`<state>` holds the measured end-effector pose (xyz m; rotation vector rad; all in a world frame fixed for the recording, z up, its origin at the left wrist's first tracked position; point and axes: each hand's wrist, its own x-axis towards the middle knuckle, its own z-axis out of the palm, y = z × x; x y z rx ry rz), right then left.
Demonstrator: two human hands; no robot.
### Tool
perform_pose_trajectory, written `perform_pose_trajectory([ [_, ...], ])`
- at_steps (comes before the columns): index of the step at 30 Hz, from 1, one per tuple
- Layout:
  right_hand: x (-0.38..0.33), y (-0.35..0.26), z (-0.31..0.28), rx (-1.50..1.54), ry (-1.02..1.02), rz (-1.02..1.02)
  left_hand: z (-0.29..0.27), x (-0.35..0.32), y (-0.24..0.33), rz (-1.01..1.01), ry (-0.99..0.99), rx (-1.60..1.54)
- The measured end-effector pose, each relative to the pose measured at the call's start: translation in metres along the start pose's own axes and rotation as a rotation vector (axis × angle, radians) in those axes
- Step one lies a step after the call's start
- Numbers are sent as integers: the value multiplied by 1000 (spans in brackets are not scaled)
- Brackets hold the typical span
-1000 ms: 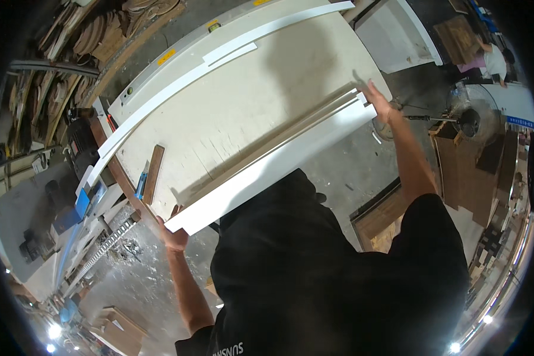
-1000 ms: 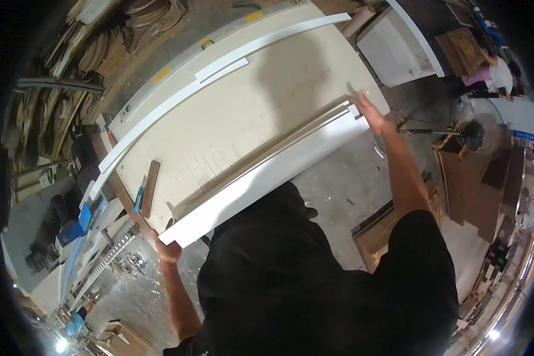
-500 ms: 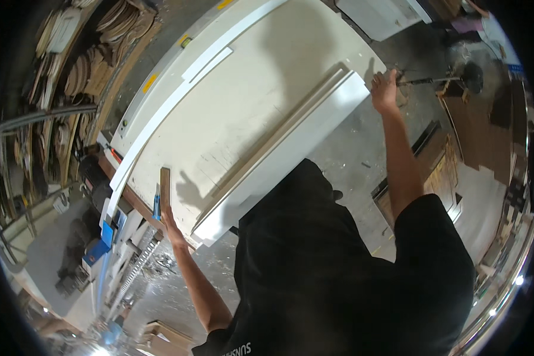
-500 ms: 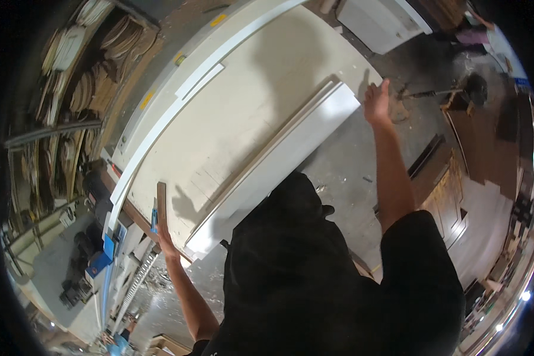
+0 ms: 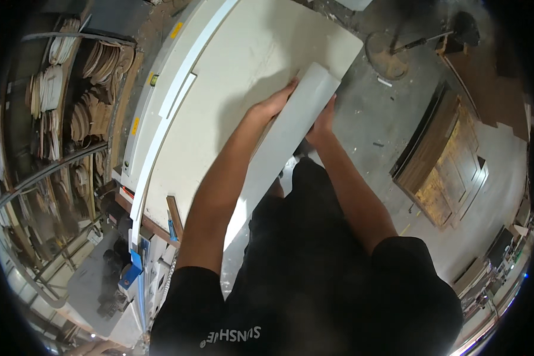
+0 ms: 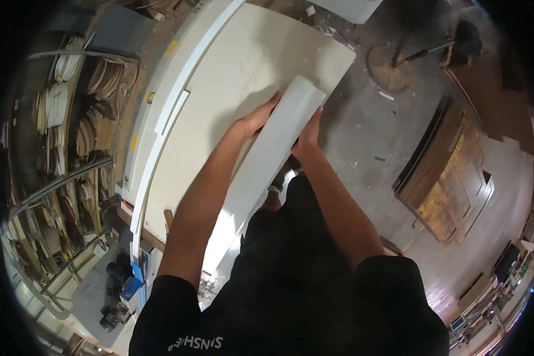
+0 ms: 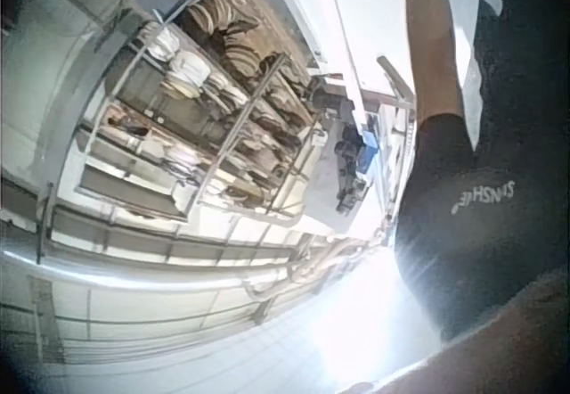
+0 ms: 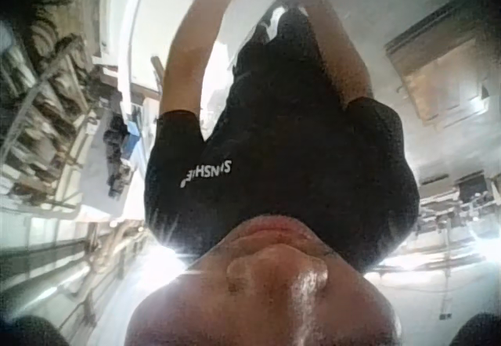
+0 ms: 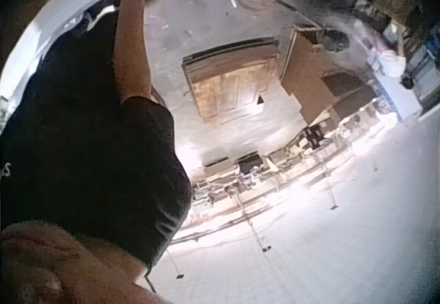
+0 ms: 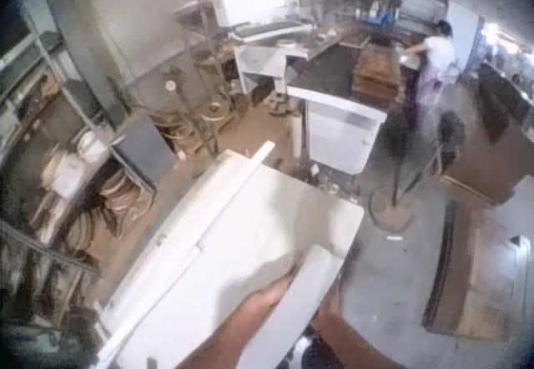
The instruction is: The person sands the edges and corners of several wood strips and a larger board by hand.
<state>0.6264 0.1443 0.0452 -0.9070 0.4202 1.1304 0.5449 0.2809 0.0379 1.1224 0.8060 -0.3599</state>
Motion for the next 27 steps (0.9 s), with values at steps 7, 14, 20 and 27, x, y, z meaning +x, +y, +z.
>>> perform_pose_trajectory([
  [7,-4,-4,-22,63,-7,-34,14,-6,10,-37,-44,-72],
  [14,-25,49,-31,23,42,-3,9,-32,-32,-17,-13,-178],
  [20,-45,95,-28,-9,29,36,-12,-58,-63,1,14,-56],
  [27,-183,253,-55,88,-46,390,-58,-216,-294,-26,100,198],
])
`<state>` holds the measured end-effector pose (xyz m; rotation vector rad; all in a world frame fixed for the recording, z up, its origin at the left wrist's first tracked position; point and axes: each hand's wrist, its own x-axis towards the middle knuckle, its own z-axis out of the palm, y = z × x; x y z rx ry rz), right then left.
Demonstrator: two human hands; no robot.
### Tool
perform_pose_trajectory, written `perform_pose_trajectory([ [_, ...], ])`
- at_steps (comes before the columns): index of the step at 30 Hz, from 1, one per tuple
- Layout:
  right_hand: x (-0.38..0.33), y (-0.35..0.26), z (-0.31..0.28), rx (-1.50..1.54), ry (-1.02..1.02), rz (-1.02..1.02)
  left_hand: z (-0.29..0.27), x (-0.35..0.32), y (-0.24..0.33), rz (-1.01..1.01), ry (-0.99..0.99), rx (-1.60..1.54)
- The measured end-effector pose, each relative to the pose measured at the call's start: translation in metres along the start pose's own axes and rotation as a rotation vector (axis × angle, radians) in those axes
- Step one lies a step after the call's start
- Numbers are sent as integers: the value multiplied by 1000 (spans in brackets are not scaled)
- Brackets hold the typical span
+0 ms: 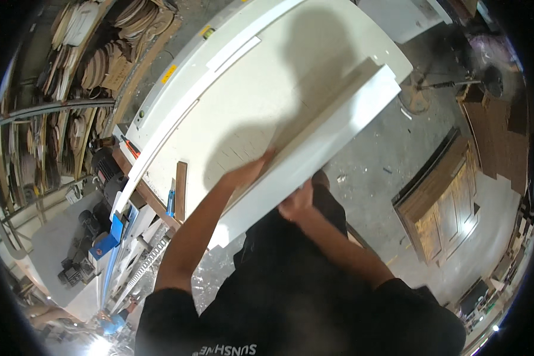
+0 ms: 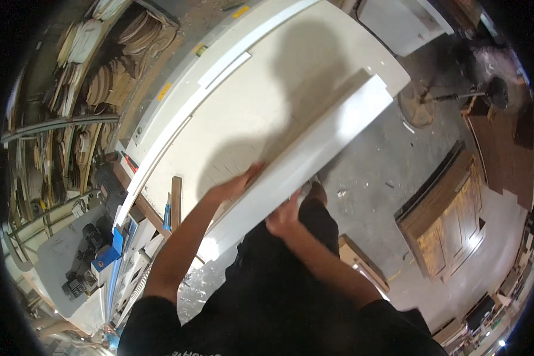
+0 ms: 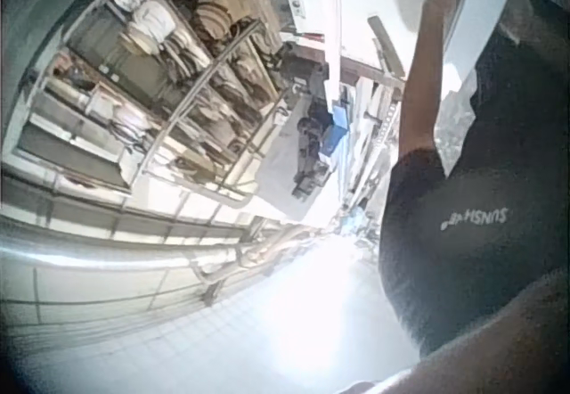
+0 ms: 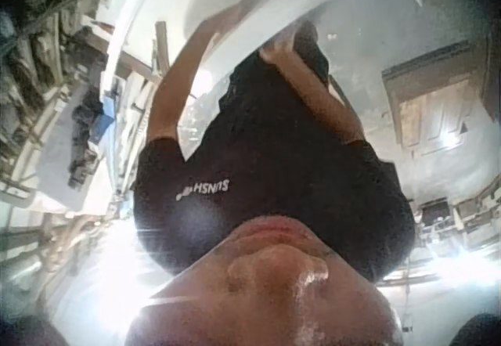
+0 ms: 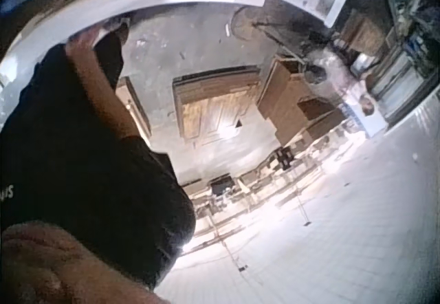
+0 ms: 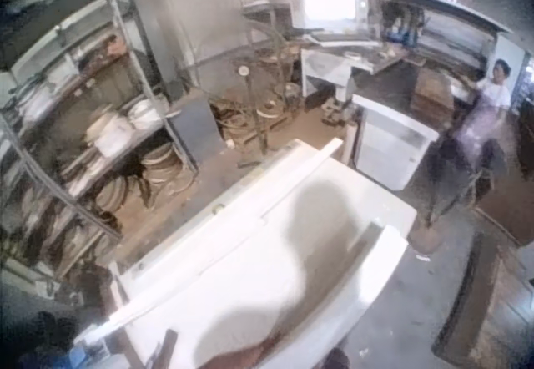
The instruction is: The person sands the edges and corners of several wood strips and a larger board by hand.
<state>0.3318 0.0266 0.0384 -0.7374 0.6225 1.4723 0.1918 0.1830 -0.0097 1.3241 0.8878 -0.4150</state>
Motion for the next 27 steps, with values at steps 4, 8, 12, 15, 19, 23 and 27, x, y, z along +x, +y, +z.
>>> perform_pose_trajectory([
  [4,-26,54,-6,-27,146,114,16,-82,-24,-156,-121,-131],
  [8,-25,59,-12,144,-28,167,26,-103,-44,-251,-88,-210],
  [12,-10,63,-26,212,-79,138,14,-118,13,-322,-95,-299],
  [15,-13,67,-26,176,-74,119,19,-119,-2,-326,-99,-347],
  [19,-10,61,-37,-6,-54,69,21,-88,-50,-85,11,-302],
  [23,-9,12,-39,-34,34,204,-11,-57,-43,149,493,138],
  [27,2,-24,-52,-119,99,185,-79,-31,15,219,812,291],
])
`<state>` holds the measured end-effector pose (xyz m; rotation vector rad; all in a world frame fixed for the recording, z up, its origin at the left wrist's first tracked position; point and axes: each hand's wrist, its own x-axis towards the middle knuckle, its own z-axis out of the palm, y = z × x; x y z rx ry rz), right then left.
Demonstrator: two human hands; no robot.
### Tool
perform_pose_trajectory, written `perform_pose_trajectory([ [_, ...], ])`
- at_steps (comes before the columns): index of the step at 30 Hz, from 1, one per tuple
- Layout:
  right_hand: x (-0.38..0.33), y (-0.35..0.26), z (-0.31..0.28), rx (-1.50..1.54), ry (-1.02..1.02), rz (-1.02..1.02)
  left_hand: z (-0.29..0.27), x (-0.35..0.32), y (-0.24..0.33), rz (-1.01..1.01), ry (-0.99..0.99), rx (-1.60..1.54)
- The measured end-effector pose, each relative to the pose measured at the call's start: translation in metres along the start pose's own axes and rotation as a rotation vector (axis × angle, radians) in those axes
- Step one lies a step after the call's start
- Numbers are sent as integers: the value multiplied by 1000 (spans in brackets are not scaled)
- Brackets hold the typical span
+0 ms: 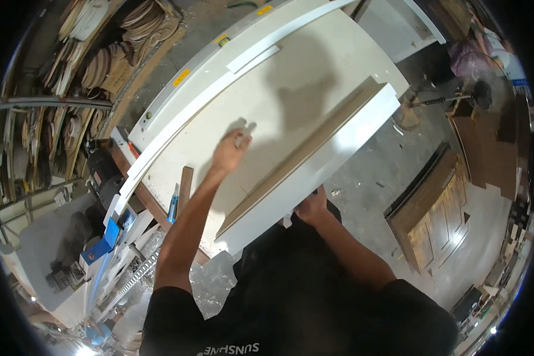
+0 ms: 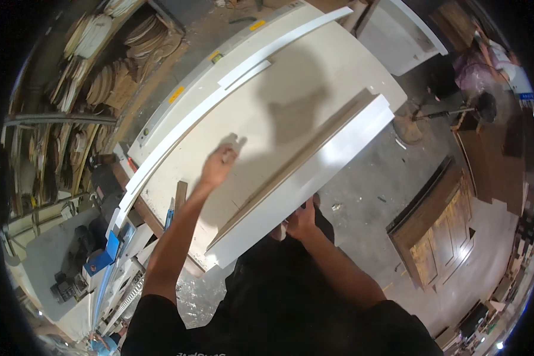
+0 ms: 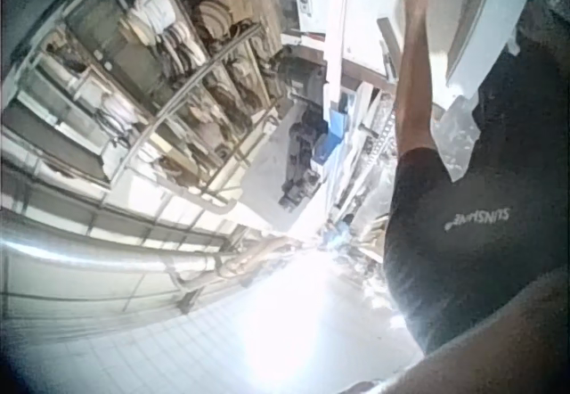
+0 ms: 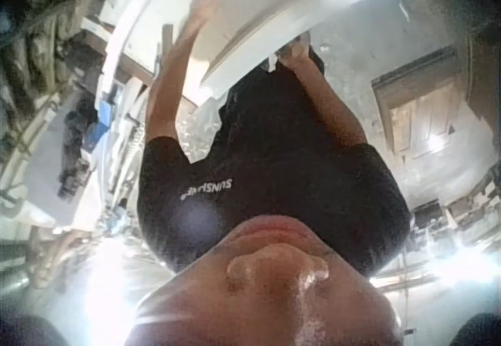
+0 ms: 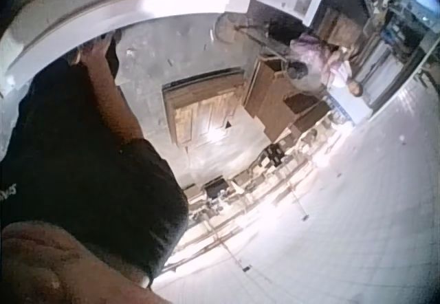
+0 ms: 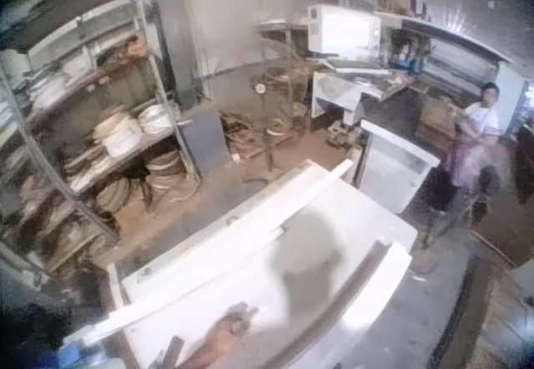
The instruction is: The person sands the edges and corners of several wood strips and a larger board by hand.
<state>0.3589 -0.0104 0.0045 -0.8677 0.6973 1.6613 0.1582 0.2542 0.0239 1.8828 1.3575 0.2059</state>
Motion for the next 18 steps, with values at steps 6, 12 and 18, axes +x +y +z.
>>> perform_pose_trajectory([
  [6,20,-90,-26,-11,-2,-107,19,2,11,-81,-279,-25],
  [12,41,-291,-55,-527,252,-914,-39,-228,-148,-716,-151,-428],
  [18,43,-491,12,-2001,-101,-1032,1,-376,-123,-794,-75,-891],
])
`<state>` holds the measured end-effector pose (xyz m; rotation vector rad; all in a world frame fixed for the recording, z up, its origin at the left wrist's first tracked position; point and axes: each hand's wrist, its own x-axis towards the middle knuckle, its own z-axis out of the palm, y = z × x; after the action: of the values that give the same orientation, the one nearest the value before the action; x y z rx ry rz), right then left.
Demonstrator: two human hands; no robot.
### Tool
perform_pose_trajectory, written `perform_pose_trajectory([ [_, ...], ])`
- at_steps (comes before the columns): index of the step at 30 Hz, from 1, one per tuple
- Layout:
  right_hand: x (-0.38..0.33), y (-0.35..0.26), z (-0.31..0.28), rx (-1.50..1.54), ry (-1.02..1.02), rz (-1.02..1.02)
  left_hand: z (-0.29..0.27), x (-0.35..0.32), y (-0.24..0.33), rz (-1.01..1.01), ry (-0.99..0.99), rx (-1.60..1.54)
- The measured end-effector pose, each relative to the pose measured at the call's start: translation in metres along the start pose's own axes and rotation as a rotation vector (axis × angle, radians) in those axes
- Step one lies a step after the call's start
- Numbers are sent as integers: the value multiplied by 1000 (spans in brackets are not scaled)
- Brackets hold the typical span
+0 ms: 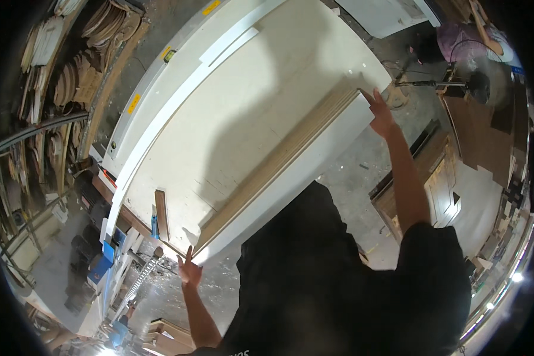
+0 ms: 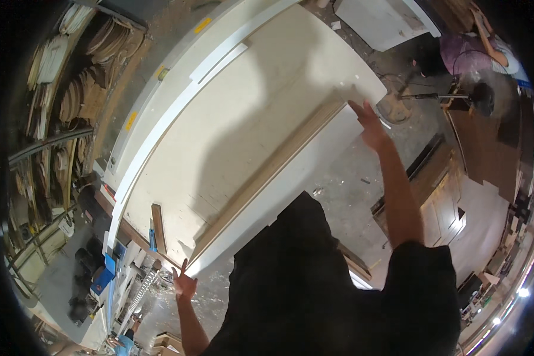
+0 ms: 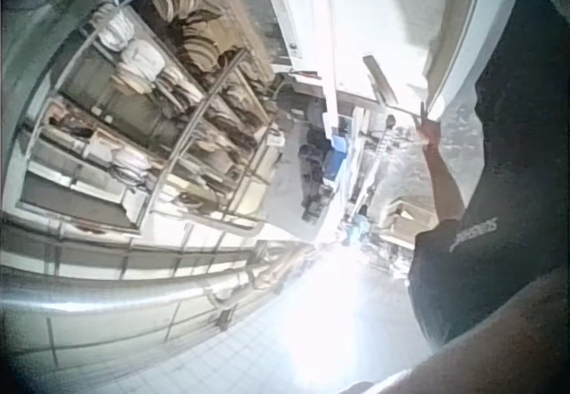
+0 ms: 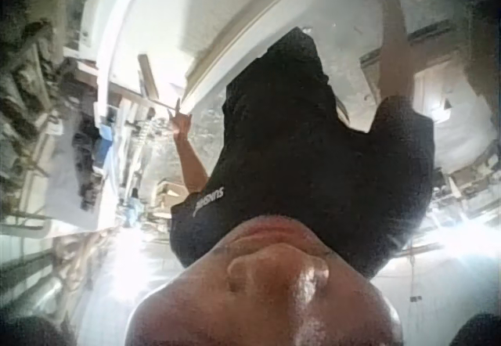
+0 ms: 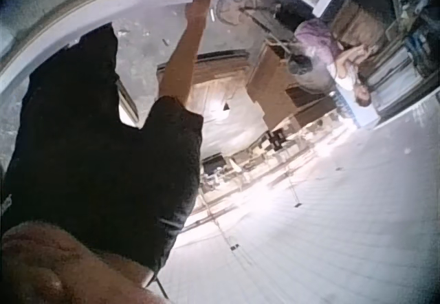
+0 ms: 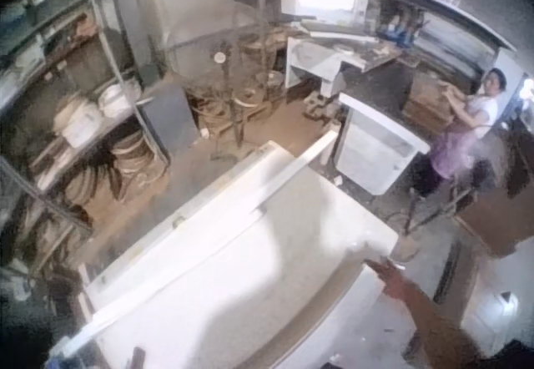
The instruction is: The person sands the edges and corners of several wood strips and a larger board by hand.
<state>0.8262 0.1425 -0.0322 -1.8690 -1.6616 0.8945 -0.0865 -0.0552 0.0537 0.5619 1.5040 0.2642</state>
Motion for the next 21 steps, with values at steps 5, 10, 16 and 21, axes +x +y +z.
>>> perform_pose_trajectory([
  [5,46,-65,-33,965,-342,833,54,18,-19,-59,7,-879],
  [10,46,-14,-30,959,-371,816,88,29,-4,14,108,-849],
  [16,42,-9,-15,1003,-280,804,88,29,-10,55,40,-872],
  [21,40,-41,-24,912,-219,863,109,31,14,84,-7,-922],
])
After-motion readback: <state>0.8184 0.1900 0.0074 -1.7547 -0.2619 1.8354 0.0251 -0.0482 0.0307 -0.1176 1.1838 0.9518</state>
